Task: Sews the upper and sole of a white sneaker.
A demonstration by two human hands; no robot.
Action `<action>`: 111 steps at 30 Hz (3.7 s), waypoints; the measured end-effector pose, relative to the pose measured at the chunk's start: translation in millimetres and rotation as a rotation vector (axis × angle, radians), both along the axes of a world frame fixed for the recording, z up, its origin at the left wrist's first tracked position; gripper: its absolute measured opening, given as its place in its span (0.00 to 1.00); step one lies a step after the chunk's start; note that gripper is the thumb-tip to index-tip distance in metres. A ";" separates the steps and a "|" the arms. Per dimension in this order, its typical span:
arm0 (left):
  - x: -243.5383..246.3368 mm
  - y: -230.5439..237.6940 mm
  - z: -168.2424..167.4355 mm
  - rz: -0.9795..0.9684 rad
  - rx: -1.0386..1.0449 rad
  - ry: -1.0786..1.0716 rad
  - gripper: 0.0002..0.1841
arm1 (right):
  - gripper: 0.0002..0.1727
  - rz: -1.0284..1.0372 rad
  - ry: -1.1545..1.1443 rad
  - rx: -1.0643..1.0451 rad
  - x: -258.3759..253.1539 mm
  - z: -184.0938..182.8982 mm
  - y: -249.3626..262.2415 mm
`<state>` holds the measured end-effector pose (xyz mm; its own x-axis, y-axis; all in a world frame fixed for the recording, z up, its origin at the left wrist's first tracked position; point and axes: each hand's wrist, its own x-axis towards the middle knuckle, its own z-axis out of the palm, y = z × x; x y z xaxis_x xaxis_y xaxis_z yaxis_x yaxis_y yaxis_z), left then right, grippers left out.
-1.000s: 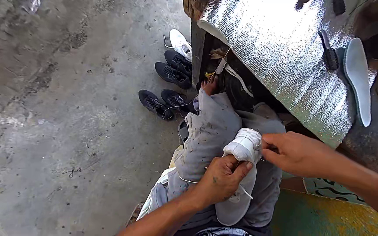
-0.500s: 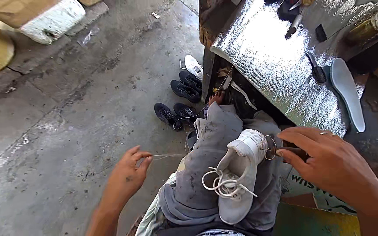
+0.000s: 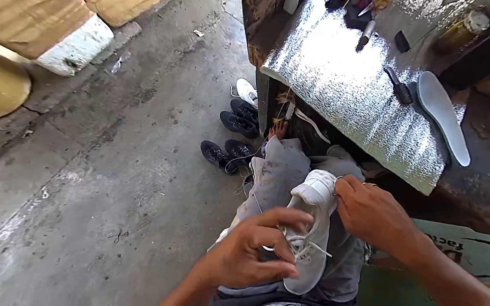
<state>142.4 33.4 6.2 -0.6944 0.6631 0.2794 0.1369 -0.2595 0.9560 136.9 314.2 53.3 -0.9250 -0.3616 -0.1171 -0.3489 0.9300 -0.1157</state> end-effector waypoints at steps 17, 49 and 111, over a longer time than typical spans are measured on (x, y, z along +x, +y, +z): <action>12.1 88.2 -8.1 0.313 -0.266 -0.488 0.12 | 0.19 0.287 0.278 -0.154 -22.8 -28.6 28.6; 17.4 77.9 -21.7 0.465 -0.391 0.052 0.16 | 0.42 -0.020 0.235 -0.079 -21.3 -8.4 81.0; 10.5 66.4 -6.7 0.221 -0.929 0.301 0.11 | 0.45 -0.473 0.165 -0.680 54.7 -42.9 -4.3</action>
